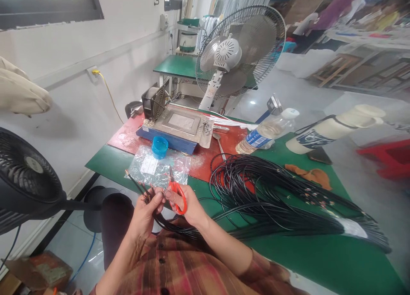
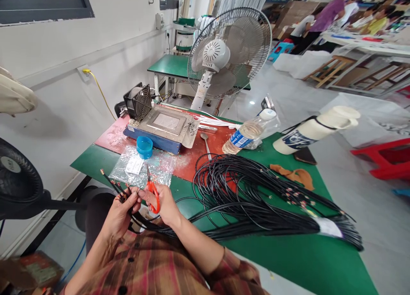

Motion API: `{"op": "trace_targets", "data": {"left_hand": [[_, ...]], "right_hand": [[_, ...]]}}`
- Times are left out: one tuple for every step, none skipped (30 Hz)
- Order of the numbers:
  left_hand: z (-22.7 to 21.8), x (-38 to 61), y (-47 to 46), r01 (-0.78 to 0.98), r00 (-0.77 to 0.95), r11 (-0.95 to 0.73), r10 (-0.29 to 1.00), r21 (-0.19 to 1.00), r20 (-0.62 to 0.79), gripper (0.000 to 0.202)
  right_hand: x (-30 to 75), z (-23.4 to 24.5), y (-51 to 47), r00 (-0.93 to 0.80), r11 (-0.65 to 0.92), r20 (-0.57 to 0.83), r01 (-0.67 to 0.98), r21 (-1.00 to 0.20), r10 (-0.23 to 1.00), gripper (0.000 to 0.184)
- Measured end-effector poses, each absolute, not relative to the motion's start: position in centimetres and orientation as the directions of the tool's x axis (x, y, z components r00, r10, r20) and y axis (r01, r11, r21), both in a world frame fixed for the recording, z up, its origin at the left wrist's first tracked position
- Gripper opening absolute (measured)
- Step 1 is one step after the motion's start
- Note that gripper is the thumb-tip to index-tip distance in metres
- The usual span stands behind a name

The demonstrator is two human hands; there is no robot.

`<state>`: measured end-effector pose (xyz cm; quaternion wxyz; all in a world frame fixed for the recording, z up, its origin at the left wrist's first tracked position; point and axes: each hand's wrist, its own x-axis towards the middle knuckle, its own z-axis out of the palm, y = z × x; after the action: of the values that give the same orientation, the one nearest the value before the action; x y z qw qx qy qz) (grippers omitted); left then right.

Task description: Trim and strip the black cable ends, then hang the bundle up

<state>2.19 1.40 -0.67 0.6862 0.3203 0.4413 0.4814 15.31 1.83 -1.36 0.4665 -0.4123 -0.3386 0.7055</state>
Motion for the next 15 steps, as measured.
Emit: {"op": "trace_targets", "data": {"left_hand": [[-0.7, 2.2, 1.4, -0.377, 0.144, 0.338, 0.941, 0.862, -0.306, 0.017], [-0.8, 2.2, 1.4, -0.376, 0.140, 0.342, 0.940, 0.861, -0.312, 0.017], [-0.9, 2.2, 1.4, -0.374, 0.136, 0.344, 0.939, 0.861, -0.316, 0.017], [-1.0, 2.2, 1.4, -0.371, 0.132, 0.342, 0.940, 0.863, -0.316, 0.017], [-1.1, 2.2, 1.4, -0.368, 0.126, 0.336, 0.942, 0.867, -0.311, 0.017], [-1.2, 2.2, 1.4, -0.366, 0.119, 0.328, 0.945, 0.871, -0.305, 0.017], [-1.3, 2.2, 1.4, -0.362, 0.111, 0.320, 0.947, 0.875, -0.300, 0.016], [-1.3, 2.2, 1.5, -0.358, 0.105, 0.315, 0.949, 0.879, -0.297, 0.016], [-1.4, 2.2, 1.5, -0.352, 0.103, 0.313, 0.950, 0.882, -0.296, 0.016], [-1.5, 2.2, 1.5, -0.345, 0.103, 0.311, 0.951, 0.886, -0.293, 0.016], [-1.5, 2.2, 1.5, -0.337, 0.105, 0.308, 0.951, 0.890, -0.290, 0.016], [-1.5, 2.1, 1.5, -0.329, 0.110, 0.305, 0.952, 0.894, -0.285, 0.016], [-1.5, 2.1, 1.5, -0.320, 0.118, 0.303, 0.953, 0.898, -0.280, 0.016], [-1.6, 2.0, 1.4, -0.313, 0.122, 0.300, 0.954, 0.901, -0.275, 0.015], [-1.6, 2.0, 1.4, -0.308, 0.125, 0.298, 0.954, 0.904, -0.272, 0.015]], "right_hand": [[15.3, -1.4, 1.8, -0.213, -0.321, -0.258, -0.355, -0.878, 0.942, 0.039], [15.4, -1.4, 1.8, -0.199, -0.303, -0.249, -0.327, -0.895, 0.948, 0.038], [15.4, -1.4, 1.8, -0.181, -0.284, -0.238, -0.298, -0.911, 0.954, 0.038], [15.4, -1.4, 1.8, -0.162, -0.263, -0.226, -0.268, -0.927, 0.961, 0.037], [15.4, -1.3, 1.8, -0.144, -0.242, -0.212, -0.238, -0.941, 0.967, 0.037], [15.4, -1.2, 1.9, -0.132, -0.225, -0.200, -0.216, -0.950, 0.971, 0.037], [15.4, -1.1, 1.9, -0.126, -0.216, -0.192, -0.208, -0.954, 0.973, 0.036], [15.4, -1.0, 1.9, -0.125, -0.217, -0.193, -0.215, -0.952, 0.973, 0.036], [15.4, -0.8, 2.0, -0.129, -0.227, -0.201, -0.234, -0.945, 0.971, 0.036], [15.4, -0.7, 2.0, -0.136, -0.243, -0.214, -0.259, -0.935, 0.967, 0.036], [15.4, -0.6, 2.1, -0.144, -0.264, -0.231, -0.287, -0.921, 0.962, 0.037], [15.4, -0.5, 2.2, -0.152, -0.285, -0.248, -0.311, -0.907, 0.957, 0.037], [15.4, -0.4, 2.2, -0.162, -0.303, -0.263, -0.329, -0.894, 0.951, 0.037], [15.4, -0.4, 2.3, -0.174, -0.321, -0.276, -0.341, -0.884, 0.945, 0.036], [15.5, -0.4, 2.4, -0.186, -0.338, -0.288, -0.351, -0.873, 0.939, 0.036]]}}
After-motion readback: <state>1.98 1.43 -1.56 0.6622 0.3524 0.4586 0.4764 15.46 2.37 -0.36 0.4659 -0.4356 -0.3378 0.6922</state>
